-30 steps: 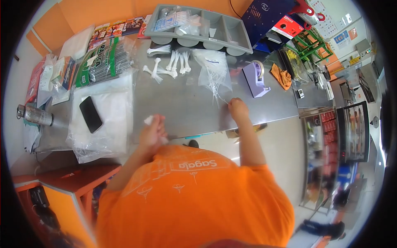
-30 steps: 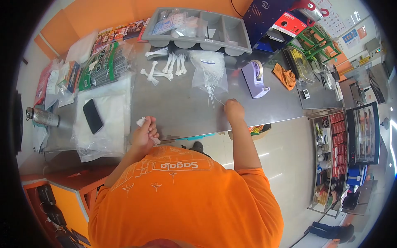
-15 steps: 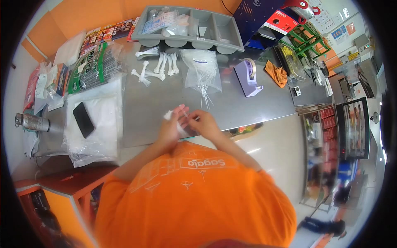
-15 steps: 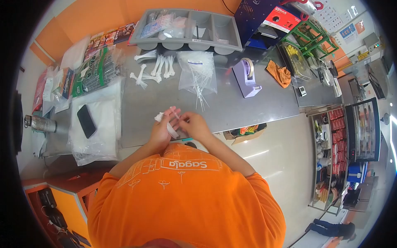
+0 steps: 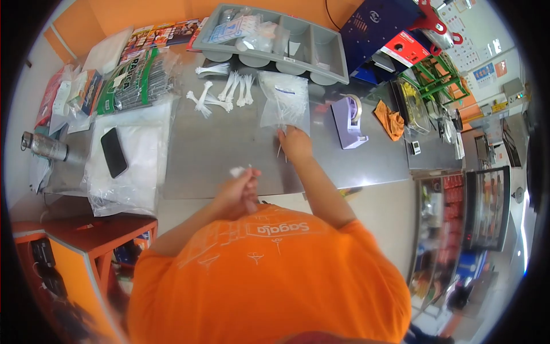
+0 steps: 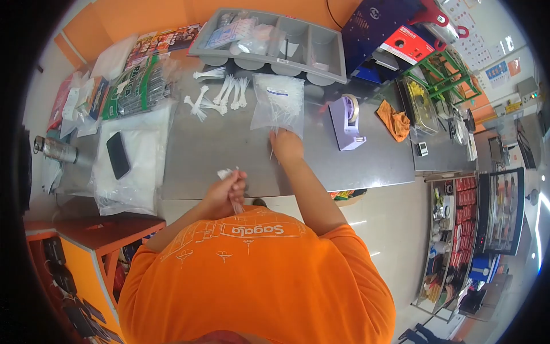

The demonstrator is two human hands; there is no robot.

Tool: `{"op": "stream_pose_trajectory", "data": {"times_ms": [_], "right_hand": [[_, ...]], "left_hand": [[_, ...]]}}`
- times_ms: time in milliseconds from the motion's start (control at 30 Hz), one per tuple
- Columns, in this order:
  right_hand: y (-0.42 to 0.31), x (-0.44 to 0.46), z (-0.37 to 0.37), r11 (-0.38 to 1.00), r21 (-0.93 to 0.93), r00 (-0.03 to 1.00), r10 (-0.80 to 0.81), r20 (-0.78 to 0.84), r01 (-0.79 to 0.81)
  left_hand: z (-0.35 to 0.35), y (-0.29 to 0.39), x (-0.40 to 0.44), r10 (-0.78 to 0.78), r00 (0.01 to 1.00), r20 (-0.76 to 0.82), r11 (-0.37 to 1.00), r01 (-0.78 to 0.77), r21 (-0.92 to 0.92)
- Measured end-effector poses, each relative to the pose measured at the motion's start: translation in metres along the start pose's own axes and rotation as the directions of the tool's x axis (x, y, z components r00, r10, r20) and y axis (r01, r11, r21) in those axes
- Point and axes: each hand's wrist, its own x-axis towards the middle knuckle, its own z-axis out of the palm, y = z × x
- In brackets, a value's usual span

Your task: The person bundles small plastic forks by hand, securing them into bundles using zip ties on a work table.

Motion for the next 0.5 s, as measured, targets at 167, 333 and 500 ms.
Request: {"op": "stream_pose_trajectory", "data": {"times_ms": [167,333,500], "right_hand": [[0.015,0.021,0.036,0.992,0.064,0.98,-0.092,-0.174,0.104],[0.004,0.006,0.0,0.839,0.544,0.994,0.036,-0.098,0.023],[0.002,0.003,-0.006,0.387,0.85,0.934,0.147,0.326,-0.357]], "left_hand": [[0.014,0.004,-0.015,-0.029,0.995,0.095,0.997,0.022,0.068],[0.008,0.01,-0.017,-0.085,0.989,0.125,0.984,0.064,0.164],[-0.012,0.014,0.012,0.208,0.97,-0.124,0.978,-0.208,0.014]]}}
